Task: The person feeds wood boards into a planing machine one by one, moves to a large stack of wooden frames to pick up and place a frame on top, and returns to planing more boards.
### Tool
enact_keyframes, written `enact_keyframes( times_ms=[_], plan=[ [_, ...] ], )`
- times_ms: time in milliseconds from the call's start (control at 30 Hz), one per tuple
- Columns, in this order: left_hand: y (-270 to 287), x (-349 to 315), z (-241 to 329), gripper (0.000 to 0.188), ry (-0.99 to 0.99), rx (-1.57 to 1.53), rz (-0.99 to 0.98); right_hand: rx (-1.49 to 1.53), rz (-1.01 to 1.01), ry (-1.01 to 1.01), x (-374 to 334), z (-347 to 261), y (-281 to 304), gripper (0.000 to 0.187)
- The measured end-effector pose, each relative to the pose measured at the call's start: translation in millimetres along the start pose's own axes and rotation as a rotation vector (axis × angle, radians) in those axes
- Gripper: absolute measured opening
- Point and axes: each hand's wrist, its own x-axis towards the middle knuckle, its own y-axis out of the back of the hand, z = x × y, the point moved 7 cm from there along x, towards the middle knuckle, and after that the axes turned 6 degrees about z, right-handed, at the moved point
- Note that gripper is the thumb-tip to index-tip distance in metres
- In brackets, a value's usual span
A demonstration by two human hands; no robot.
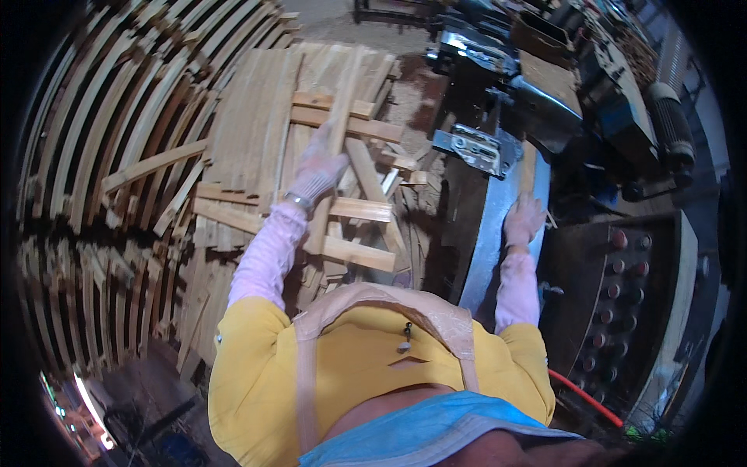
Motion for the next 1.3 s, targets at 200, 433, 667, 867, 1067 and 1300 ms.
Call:
enact_keyframes(
  times_ms=[200,433,667,867,1067,1300],
  plan=[
    [-45.0,17.7,56.0,0.049,-0.124,-0.833,-0.074,1.153,-0.190,-0.126,62.4,-88.6,18.9,0.033],
    [-84.9,-21.9,102.3,0.062,-0.479,-0.321,-0.175,1.619,-0.701,-0.223,-51.8,-192.7,119.4,0.043],
    [42.9,40.2,-73.1,0.069,-0.024,0.503,0.220,0.280,-0.268,-0.206,-163.3,-4.7,124.0,0.056],
    [56.4,48.5,-120.9,0.075,0.031,0.829,0.148,0.010,-0.089,-0.060,-136.7,7.8,70.7,0.059],
    [79.0,48.2,-107.4,0.054,0.024,0.389,0.241,0.028,0.016,-0.101,-0.3,-9.6,7.8,0.035],
    [-48.8,-34.9,66.9,0.045,-0.487,-0.857,0.032,1.440,-0.244,0.369,0.0,-251.1,72.2,0.048]
  ],
)
